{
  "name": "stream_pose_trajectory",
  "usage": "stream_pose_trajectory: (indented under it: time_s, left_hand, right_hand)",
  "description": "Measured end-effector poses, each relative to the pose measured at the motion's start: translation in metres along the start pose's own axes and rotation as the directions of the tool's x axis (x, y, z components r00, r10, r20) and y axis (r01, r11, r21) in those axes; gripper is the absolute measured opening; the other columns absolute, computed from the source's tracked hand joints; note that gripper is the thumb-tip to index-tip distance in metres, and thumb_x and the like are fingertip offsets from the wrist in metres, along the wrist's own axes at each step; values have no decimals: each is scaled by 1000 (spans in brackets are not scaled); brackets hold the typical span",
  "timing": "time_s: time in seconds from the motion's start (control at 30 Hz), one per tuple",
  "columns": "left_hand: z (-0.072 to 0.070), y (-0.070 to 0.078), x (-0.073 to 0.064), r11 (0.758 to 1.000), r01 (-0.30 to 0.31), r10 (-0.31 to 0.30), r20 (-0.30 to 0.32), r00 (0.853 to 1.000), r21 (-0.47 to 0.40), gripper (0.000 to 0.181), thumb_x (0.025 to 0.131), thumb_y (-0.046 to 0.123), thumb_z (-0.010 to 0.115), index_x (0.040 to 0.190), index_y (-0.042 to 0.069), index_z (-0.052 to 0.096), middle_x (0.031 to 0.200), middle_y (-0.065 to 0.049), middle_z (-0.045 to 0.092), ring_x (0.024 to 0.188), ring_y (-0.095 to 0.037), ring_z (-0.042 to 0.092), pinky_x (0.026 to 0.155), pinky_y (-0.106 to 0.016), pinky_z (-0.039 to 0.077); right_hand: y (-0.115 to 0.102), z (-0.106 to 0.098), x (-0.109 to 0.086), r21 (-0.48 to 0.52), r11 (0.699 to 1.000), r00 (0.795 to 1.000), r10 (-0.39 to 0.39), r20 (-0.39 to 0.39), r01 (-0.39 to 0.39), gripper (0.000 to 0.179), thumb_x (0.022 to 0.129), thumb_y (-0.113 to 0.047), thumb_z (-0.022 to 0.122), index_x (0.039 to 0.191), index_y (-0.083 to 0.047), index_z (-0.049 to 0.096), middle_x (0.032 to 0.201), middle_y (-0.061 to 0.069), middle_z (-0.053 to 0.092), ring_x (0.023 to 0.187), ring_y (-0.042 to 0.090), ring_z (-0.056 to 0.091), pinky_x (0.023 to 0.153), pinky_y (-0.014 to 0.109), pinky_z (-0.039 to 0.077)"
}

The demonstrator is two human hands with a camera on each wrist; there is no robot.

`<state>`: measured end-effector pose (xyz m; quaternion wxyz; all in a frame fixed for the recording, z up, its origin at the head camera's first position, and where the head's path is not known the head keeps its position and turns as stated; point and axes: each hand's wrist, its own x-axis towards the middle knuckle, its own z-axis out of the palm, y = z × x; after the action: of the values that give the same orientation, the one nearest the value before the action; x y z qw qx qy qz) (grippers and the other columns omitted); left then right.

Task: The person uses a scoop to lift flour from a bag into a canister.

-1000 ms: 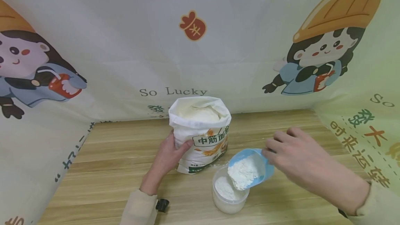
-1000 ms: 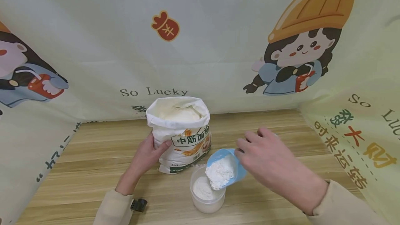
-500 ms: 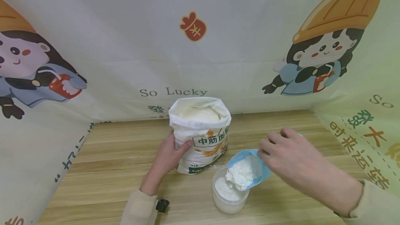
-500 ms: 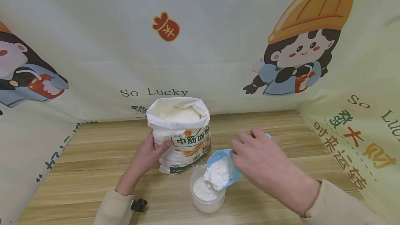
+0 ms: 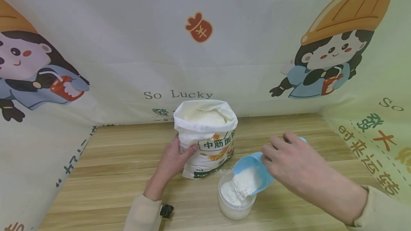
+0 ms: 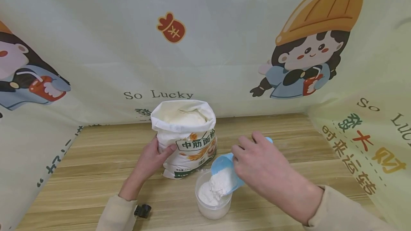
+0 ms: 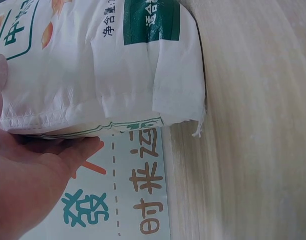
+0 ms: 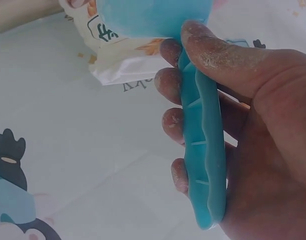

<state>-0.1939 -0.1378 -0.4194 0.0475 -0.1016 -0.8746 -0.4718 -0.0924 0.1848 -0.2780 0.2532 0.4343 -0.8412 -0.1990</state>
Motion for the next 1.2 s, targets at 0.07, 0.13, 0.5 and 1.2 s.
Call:
stream_pose_trajectory:
  time_s: [0.07,0.13,0.5,1.2]
  left_hand:
    - [0,0,0,1000,0,0,1,1000,2,69,98,37,72,149,0,43,136,-27,62,126,-43,60,105,-59,49]
    - [-1,0,0,1000,5,-5,2,1000,2,69,98,38,71,150,0,43,137,-26,62,127,-43,59,106,-59,49]
    - [0,-1,1,1000,7,-7,-1,1000,-3,69,98,37,73,149,1,44,136,-25,62,126,-41,60,106,-58,49]
    - [0,-2,1,1000,21,-21,-4,1000,-23,71,97,35,73,151,0,42,136,-25,62,126,-41,60,104,-59,50]
  right_hand:
    - [0,-1,1,-4,1000,1000,-3,-7,3,22,68,-10,92,81,-9,74,77,1,52,72,22,45,64,35,37]
    - [0,-2,1,-9,1000,1000,-6,-12,5,22,68,-10,92,82,-9,74,76,1,51,72,22,45,64,35,37]
    - [3,1,-5,11,1000,1000,11,-7,-10,26,67,-9,94,85,-10,75,83,1,56,76,23,46,66,37,40]
    - [53,16,-37,276,948,966,206,-158,-157,65,110,-56,27,104,-15,77,91,-4,69,85,23,65,66,45,55]
